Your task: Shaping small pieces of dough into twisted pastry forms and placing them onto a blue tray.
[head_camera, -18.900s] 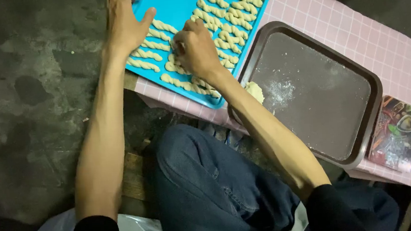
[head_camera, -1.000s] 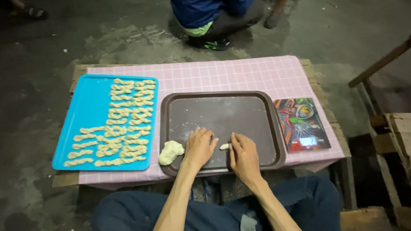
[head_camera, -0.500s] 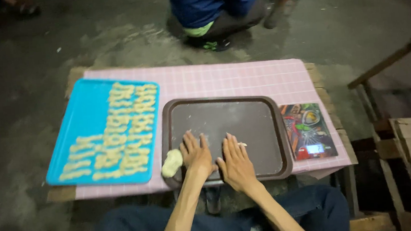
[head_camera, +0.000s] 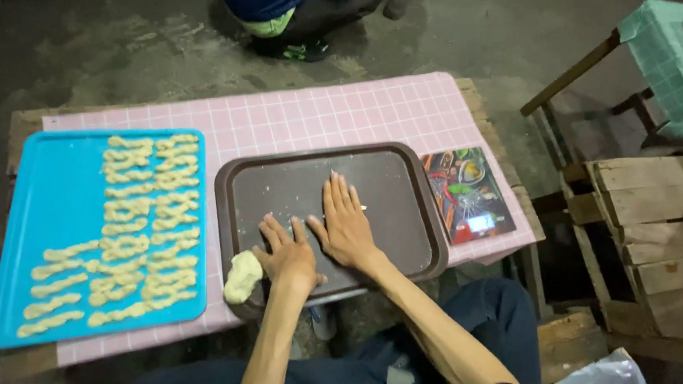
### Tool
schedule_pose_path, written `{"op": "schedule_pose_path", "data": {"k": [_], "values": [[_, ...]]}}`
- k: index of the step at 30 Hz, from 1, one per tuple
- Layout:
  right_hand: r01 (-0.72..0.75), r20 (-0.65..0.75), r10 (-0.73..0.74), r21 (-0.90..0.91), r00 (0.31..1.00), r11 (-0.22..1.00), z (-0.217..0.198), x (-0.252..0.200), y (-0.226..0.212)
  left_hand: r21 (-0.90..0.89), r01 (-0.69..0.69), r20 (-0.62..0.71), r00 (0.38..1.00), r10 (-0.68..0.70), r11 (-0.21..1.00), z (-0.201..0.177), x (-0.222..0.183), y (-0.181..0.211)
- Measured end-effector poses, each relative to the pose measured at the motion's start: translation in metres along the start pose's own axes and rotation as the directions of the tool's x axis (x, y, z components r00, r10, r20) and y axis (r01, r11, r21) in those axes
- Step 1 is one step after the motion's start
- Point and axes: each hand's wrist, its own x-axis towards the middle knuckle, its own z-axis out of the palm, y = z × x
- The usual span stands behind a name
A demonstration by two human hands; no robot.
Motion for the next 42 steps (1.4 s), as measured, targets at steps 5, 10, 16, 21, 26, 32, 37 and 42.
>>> {"op": "schedule_pose_path", "data": {"k": [5, 10, 16, 21, 26, 32, 37, 42], "values": [[0.030, 0.125, -0.027, -0.022, 0.992, 0.999, -0.031, -0.083, -0.017, -0.007, -0.014, -0.036, 0.999, 0.014, 1.000, 0.012, 0.018, -0.002], [0.024, 0.325, -0.004, -0.056, 0.946, 0.998, -0.041, -0.109, -0.021, -0.037, -0.045, -0.043, 0.998, 0.043, 0.998, 0.007, -0.001, -0.002], [-0.018, 0.198, 0.031, -0.069, 0.980, 0.997, -0.017, -0.021, -0.003, -0.022, -0.027, -0.040, 0.999, 0.027, 0.999, 0.004, -0.002, -0.003], [-0.114, 0.055, 0.116, -0.036, 0.992, 0.993, 0.006, 0.038, 0.008, -0.013, -0.040, -0.019, 0.999, 0.039, 0.999, 0.001, -0.007, -0.004], [-0.063, 0.093, 0.060, 0.033, 0.994, 0.997, -0.025, -0.025, -0.012, -0.004, -0.031, -0.009, 0.999, 0.031, 1.000, 0.003, 0.002, -0.002], [0.029, 0.235, -0.045, 0.072, 0.971, 0.997, -0.046, -0.115, -0.016, 0.051, -0.009, -0.002, 1.000, 0.009, 0.999, 0.007, 0.010, -0.002], [0.010, 0.330, -0.014, 0.015, 0.944, 1.000, -0.049, -0.086, -0.017, -0.020, -0.019, -0.029, 0.999, 0.019, 1.000, 0.010, 0.009, -0.002], [-0.084, 0.173, 0.084, -0.002, 0.981, 0.996, -0.027, 0.005, -0.004, -0.034, -0.036, -0.037, 0.999, 0.034, 0.999, 0.005, -0.001, -0.003]]}}
